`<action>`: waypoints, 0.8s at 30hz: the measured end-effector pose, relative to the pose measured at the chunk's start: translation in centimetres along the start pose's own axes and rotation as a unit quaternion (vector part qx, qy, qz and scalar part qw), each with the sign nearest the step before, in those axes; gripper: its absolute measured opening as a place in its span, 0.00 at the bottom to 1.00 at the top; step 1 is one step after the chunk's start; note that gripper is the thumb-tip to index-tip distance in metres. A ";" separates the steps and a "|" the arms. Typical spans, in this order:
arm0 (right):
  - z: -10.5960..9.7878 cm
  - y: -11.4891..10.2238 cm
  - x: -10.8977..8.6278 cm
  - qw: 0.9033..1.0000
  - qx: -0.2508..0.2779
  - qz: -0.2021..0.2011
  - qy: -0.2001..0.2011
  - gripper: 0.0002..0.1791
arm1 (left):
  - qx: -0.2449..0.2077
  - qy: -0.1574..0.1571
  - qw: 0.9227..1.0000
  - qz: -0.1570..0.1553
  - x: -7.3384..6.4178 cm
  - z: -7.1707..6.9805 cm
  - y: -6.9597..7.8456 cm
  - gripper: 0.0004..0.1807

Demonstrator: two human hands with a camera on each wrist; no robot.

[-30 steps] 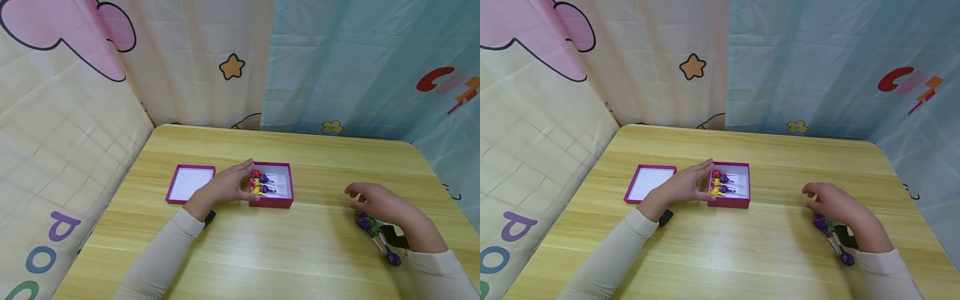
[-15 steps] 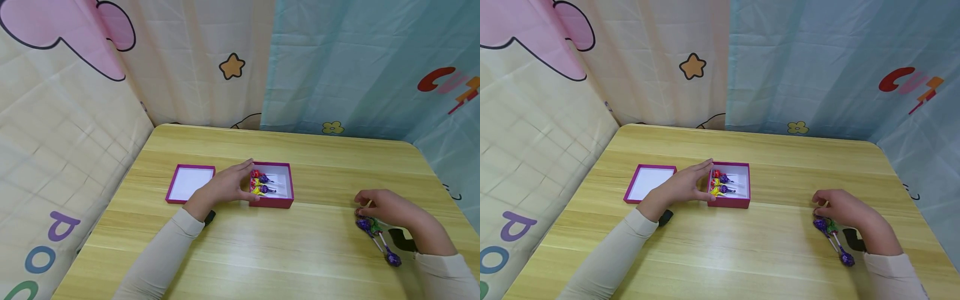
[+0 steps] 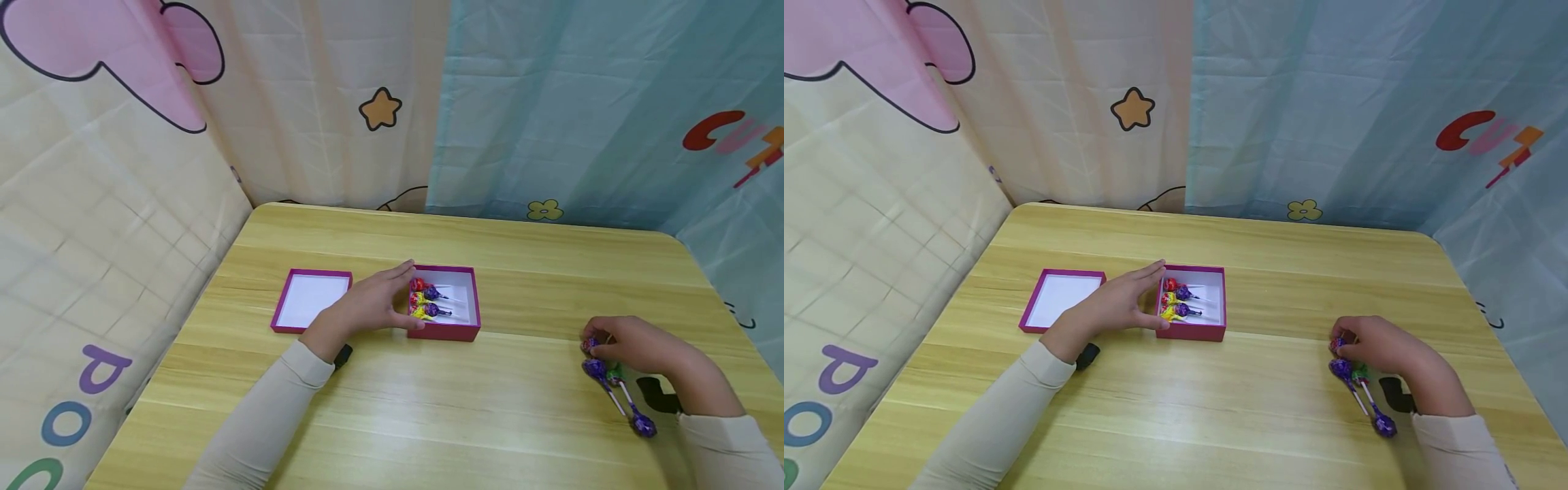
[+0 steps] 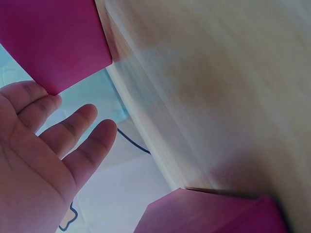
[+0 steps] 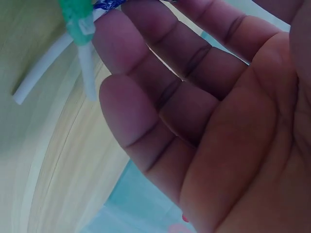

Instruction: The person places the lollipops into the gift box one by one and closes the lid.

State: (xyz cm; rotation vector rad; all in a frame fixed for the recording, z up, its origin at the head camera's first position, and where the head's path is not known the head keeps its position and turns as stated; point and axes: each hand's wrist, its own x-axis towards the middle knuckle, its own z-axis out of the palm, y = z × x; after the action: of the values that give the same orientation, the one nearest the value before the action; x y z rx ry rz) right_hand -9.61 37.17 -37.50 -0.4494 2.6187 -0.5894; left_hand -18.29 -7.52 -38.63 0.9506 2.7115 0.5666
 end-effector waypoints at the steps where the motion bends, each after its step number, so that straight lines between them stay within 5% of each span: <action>1: 0.0 0.0 0.0 1.000 0.000 0.002 0.001 0.05 | 0.000 0.000 1.000 -0.001 0.0 0.0 0.0 0.61; 24: -3.1 -3.3 1.7 0.999 -0.021 -0.034 -0.010 0.05 | 0.001 -0.003 1.000 -0.002 0.0 0.0 0.0 0.61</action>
State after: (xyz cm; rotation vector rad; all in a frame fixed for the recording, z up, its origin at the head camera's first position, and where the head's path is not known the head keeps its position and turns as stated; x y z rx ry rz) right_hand -11.79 34.68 -33.90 -0.5559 2.6090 -0.5495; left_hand -18.27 -7.53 -38.59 0.9470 2.7094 0.5595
